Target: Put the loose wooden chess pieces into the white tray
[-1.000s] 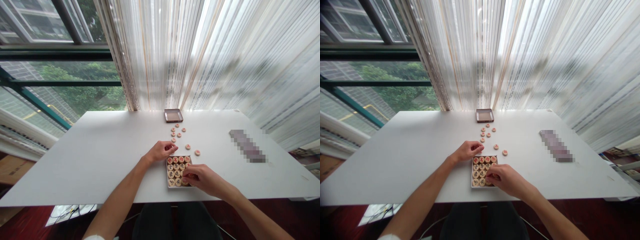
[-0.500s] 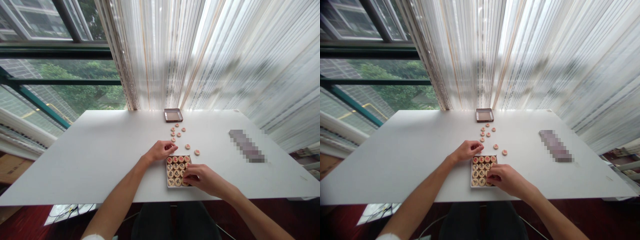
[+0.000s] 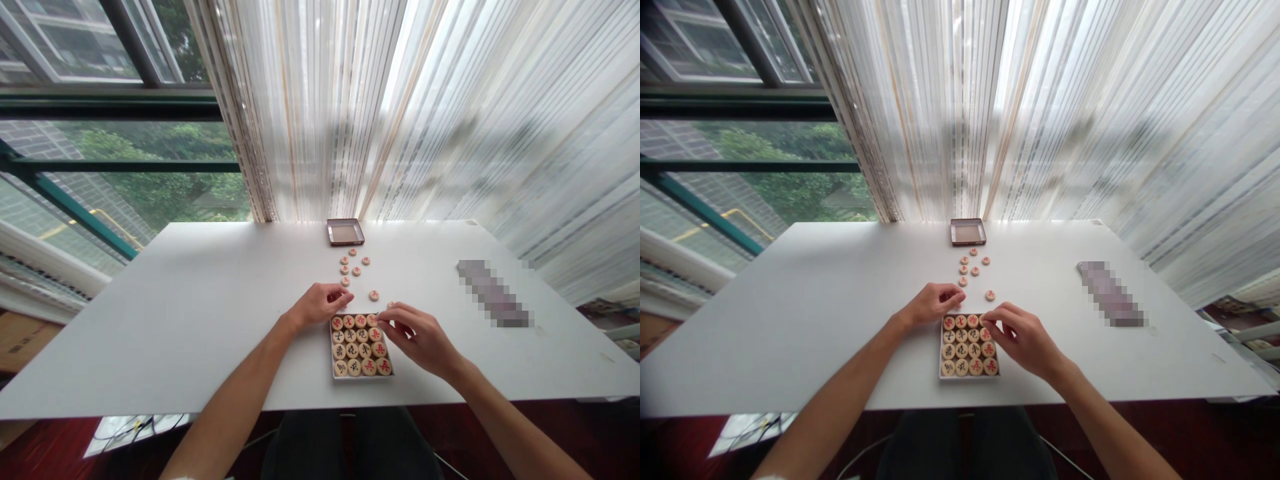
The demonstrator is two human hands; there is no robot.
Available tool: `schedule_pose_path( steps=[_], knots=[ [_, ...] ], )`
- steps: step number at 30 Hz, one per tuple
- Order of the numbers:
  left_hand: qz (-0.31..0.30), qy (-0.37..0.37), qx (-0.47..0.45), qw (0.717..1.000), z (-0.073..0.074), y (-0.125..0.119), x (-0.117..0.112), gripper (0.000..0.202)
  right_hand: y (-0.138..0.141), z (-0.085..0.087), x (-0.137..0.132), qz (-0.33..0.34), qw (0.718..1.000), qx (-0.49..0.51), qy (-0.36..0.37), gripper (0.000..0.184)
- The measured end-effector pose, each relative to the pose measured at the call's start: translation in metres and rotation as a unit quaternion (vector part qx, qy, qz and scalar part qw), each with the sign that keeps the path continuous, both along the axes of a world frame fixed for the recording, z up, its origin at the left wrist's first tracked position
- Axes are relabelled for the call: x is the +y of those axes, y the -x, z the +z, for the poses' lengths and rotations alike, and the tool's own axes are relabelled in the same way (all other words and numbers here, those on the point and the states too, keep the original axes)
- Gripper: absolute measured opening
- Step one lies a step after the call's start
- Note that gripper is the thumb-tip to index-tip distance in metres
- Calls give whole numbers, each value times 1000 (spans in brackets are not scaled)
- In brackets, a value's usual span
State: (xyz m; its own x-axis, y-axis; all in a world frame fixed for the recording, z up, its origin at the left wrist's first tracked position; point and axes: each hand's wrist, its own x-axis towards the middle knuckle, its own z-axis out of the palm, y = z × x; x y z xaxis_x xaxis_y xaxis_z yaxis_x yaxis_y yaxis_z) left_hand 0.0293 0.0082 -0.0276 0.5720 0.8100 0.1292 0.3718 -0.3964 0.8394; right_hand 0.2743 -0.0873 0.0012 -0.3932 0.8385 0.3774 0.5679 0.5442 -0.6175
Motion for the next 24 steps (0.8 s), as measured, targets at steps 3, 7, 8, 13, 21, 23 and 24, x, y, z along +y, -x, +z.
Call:
schedule_pose_path(
  steps=[3,7,8,13,21,23,24],
  knots=[
    [1,-2,3,1000,1,0,0,44,-6,4,21,-53,998,0,-16,22],
    [1,1,1,1000,2,0,-1,43,-12,5,57,-81,997,-3,-17,28],
    [3,1,0,1000,2,0,-1,43,-12,7,66,-77,997,-5,-14,29],
    [10,9,-10,1000,2,0,-2,42,-15,25,98,2,998,-52,45,27],
    [23,13,-6,1000,1,-1,-2,41,-21,9,98,30,978,-155,140,25],
    [22,11,-3,1000,1,-1,-2,40,-19,3,94,38,980,-144,130,22],
    [22,11,-2,1000,1,-1,-2,40,-19,1,93,42,982,-139,124,21]
  ],
)
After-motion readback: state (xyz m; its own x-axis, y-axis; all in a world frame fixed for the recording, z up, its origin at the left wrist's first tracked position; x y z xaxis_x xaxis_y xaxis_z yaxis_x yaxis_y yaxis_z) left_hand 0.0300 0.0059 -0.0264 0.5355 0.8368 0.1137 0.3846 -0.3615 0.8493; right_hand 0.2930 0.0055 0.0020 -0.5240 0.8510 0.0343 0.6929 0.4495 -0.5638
